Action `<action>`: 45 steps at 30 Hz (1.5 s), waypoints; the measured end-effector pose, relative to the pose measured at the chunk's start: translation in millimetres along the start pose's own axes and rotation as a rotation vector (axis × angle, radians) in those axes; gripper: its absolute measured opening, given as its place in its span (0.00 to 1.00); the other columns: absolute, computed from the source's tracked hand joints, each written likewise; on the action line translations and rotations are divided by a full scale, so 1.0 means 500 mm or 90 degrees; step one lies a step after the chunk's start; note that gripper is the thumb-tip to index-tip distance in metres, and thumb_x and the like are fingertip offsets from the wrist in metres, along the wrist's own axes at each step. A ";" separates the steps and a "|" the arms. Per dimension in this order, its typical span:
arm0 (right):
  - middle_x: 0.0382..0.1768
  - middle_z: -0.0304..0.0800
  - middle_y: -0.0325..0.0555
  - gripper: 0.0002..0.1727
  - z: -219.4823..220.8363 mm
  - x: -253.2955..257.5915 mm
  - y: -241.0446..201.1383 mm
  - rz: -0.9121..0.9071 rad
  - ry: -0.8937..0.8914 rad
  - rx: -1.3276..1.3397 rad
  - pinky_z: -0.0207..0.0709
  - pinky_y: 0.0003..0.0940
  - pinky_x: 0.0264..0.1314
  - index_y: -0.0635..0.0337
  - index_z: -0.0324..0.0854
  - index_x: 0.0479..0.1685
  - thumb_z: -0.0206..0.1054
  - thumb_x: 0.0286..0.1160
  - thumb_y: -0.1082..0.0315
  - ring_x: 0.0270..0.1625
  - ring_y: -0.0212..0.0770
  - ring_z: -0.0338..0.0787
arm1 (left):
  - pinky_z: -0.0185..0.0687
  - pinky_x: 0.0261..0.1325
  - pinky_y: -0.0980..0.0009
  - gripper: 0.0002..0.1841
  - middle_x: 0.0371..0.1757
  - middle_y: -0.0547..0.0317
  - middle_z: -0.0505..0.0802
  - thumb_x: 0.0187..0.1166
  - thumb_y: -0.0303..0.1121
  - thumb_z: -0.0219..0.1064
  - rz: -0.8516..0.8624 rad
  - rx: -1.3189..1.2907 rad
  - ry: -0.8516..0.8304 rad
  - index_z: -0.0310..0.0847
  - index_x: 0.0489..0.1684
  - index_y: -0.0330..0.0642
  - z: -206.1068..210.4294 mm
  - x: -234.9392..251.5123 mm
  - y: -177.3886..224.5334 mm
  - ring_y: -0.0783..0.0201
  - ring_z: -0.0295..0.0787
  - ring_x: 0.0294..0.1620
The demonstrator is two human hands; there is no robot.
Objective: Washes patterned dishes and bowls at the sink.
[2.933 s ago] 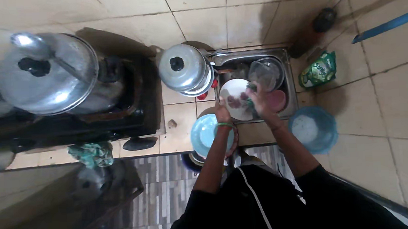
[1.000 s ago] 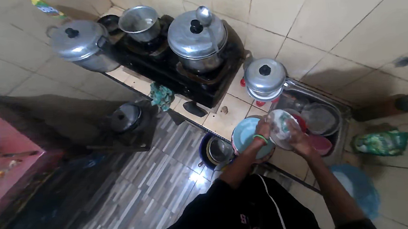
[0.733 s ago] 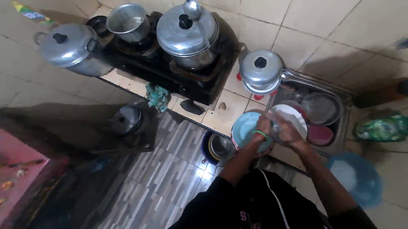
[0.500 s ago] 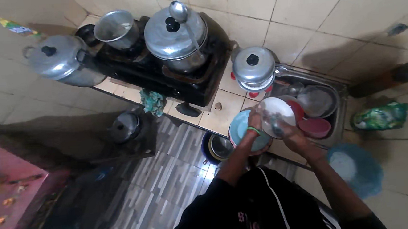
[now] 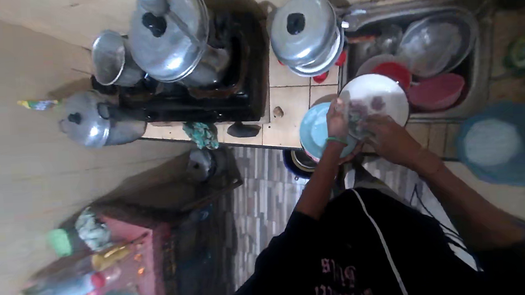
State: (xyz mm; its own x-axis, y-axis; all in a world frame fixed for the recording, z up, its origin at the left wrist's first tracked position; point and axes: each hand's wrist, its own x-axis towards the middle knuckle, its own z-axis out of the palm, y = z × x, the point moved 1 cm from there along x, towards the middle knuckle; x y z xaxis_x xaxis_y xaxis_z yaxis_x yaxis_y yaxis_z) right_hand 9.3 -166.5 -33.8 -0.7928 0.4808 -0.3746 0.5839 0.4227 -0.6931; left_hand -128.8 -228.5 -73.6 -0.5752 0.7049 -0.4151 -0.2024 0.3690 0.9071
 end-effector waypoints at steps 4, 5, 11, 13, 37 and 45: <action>0.71 0.76 0.75 0.22 -0.006 -0.008 0.093 0.092 0.121 0.027 0.74 0.73 0.68 0.74 0.82 0.65 0.74 0.76 0.69 0.71 0.77 0.78 | 0.69 0.80 0.63 0.25 0.76 0.31 0.78 0.92 0.33 0.45 0.068 -0.006 0.003 0.65 0.79 0.21 0.043 0.037 -0.018 0.56 0.76 0.75; 0.73 0.72 0.79 0.24 -0.016 -0.006 0.117 0.140 0.139 0.019 0.72 0.75 0.68 0.76 0.79 0.67 0.73 0.76 0.68 0.72 0.81 0.75 | 0.69 0.80 0.63 0.25 0.76 0.32 0.79 0.93 0.34 0.45 0.046 0.006 -0.012 0.65 0.79 0.21 0.051 0.046 -0.023 0.57 0.77 0.74; 0.81 0.66 0.78 0.28 -0.038 0.043 0.167 0.089 0.207 0.022 0.61 0.74 0.79 0.76 0.72 0.77 0.65 0.80 0.71 0.81 0.81 0.67 | 0.79 0.69 0.65 0.25 0.66 0.42 0.83 0.94 0.38 0.42 -0.068 0.038 -0.160 0.67 0.76 0.26 0.138 0.057 -0.055 0.65 0.82 0.62; 0.79 0.71 0.72 0.25 -0.015 0.053 0.169 0.029 0.207 0.044 0.67 0.77 0.70 0.73 0.75 0.76 0.64 0.79 0.73 0.77 0.80 0.71 | 0.78 0.68 0.69 0.24 0.63 0.45 0.84 0.94 0.37 0.41 -0.049 0.039 -0.170 0.67 0.75 0.24 0.159 0.074 -0.068 0.69 0.81 0.60; 0.77 0.69 0.80 0.27 -0.035 0.058 0.196 0.186 0.136 0.032 0.71 0.74 0.69 0.79 0.67 0.78 0.62 0.83 0.72 0.76 0.84 0.70 | 0.77 0.71 0.65 0.26 0.68 0.43 0.82 0.95 0.40 0.39 -0.057 0.065 -0.024 0.66 0.78 0.28 0.156 0.157 -0.044 0.65 0.80 0.65; 0.86 0.60 0.73 0.32 -0.034 0.129 0.175 0.065 0.119 0.025 0.61 0.70 0.84 0.73 0.64 0.84 0.65 0.81 0.74 0.87 0.77 0.60 | 0.76 0.73 0.62 0.27 0.70 0.39 0.82 0.95 0.41 0.39 -0.075 0.088 -0.079 0.66 0.79 0.27 0.112 0.098 -0.021 0.61 0.80 0.67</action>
State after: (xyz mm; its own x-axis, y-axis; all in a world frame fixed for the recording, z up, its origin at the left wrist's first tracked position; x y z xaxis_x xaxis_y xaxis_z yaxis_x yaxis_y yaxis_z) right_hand 12.1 -85.3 -108.2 -0.6819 0.6549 -0.3258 0.6488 0.3359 -0.6828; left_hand -110.6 -164.0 -107.5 -0.4499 0.7181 -0.5309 -0.1472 0.5267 0.8372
